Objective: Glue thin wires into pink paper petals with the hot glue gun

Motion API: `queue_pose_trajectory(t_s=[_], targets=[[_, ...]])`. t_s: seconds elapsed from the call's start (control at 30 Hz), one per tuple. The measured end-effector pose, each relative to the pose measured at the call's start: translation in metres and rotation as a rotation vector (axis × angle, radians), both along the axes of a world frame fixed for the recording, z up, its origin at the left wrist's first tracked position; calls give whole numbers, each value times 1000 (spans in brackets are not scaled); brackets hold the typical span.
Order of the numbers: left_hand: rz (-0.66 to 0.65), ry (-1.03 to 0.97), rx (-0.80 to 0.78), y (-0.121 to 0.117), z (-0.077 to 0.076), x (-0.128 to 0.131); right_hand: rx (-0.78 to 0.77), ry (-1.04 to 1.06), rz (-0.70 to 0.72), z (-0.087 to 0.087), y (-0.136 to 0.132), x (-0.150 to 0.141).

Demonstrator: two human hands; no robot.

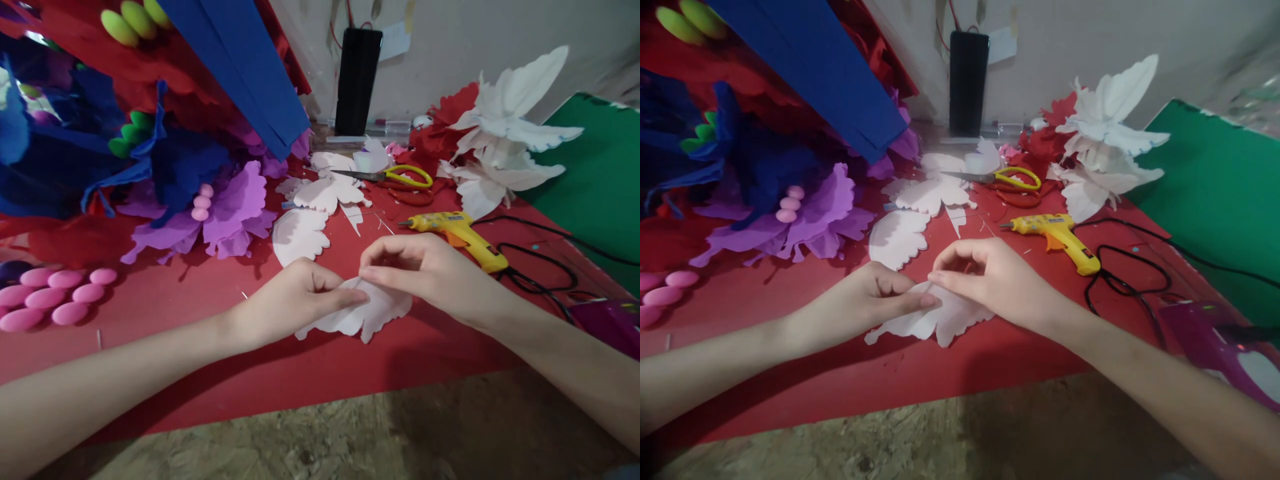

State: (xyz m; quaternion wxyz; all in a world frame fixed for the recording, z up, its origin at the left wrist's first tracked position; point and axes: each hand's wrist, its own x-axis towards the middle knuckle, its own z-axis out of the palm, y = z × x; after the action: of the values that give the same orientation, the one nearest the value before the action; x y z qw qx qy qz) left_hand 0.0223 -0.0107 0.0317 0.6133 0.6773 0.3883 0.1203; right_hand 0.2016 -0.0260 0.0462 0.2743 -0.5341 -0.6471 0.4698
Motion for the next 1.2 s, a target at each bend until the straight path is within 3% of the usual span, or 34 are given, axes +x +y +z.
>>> queue_pose_trajectory(t_s=[0.2,0.3,0.47,0.77,1.0,1.2], targets=[[22,-59,-7,3,3,0,3,-3,-44,0,1,4],[43,-59,-66,3,3,0,-44,-12,-22,0,1,4],[60,-99,-203,5,3,-1,33,-9,-68,2,5,6],[88,-106,-294,8,5,0,50,4,-107,4,8,14],[68,-76,-278,11,2,-1,-43,30,-49,8,11,22],[-2,84,-32,14,-1,-5,-67,92,-115,8,12,20]])
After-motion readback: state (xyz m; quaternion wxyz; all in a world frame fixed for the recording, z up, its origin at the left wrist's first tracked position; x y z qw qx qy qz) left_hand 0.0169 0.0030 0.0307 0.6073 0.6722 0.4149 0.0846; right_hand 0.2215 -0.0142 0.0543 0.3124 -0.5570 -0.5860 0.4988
